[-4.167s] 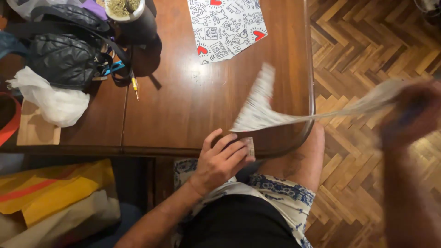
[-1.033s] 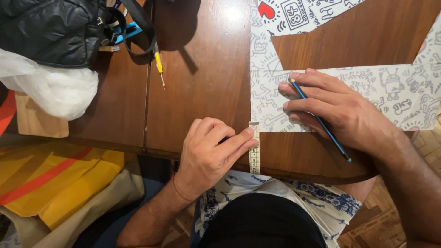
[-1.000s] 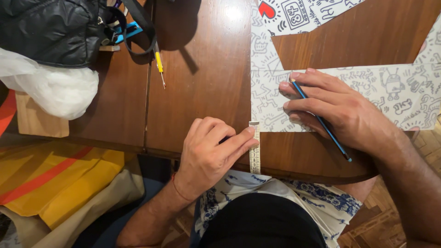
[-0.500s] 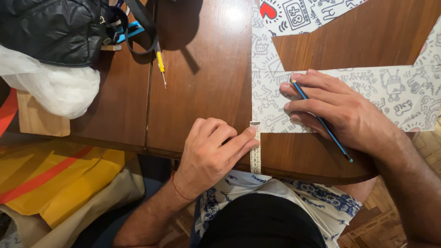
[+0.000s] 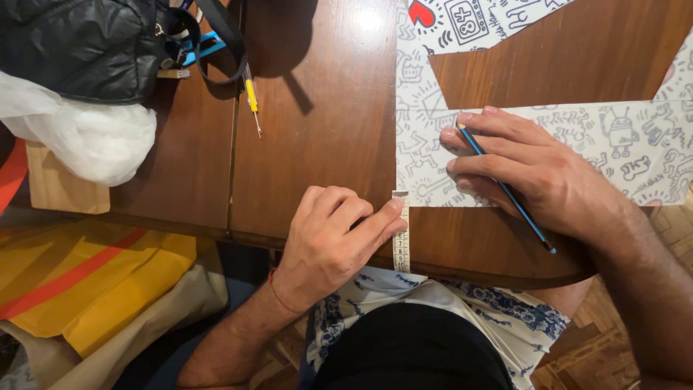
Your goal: Measuring and marking a patterned material using a tape measure and pencil
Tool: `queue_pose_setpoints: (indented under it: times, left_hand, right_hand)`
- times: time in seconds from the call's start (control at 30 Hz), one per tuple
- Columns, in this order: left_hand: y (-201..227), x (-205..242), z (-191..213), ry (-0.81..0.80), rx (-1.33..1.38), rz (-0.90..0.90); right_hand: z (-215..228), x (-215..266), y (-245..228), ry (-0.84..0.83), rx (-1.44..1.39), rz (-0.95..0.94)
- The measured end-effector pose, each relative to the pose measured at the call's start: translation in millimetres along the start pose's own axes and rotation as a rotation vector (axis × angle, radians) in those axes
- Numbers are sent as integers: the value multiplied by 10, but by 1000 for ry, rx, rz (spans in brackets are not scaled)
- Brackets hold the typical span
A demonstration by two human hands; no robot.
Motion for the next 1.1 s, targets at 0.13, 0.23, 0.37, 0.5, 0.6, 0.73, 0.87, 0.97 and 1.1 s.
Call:
queue_pose_setpoints:
  times: [0.13, 0.23, 0.37, 0.5, 0.6, 0.73, 0.87, 0.97, 1.1]
  left_hand:
    - [4, -3, 3, 9, -9, -22]
    - [-2, 6, -8, 10, -20, -32]
    - [14, 5, -6, 7, -44, -30]
    - [37, -47, 32, 3, -97, -43]
    - [38, -56, 27, 10, -127, -62]
    - [20, -44, 28, -7, -111, -80]
    - [8, -43, 32, -12, -100, -89]
    - [9, -50, 48, -2, -96, -95]
    - [2, -38, 41, -12, -106, -95]
  right_hand:
    - [8, -1, -3, 2, -2, 3]
    - [17, -6, -10, -4, -7, 3]
    - [-2, 14, -1, 4, -3, 0]
    - [0, 16, 1, 0, -3, -1]
    - [-21, 58, 84, 2, -5, 3]
    - [-103, 253, 334, 79, 67, 61]
    - [-89, 376, 349, 331, 54, 38]
    - [-12, 149, 167, 191, -318, 15]
    - [-38, -214, 51, -47, -376, -23]
Point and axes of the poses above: each hand's wrist, its own x-axis away from the middle knuckle, its own z-axis out of the back of the hand, y = z × x, the point moved 1 cm from there along -x, towards the middle knuckle, and after that the axes turned 3 degrees about -y, right-handed, at the moved point
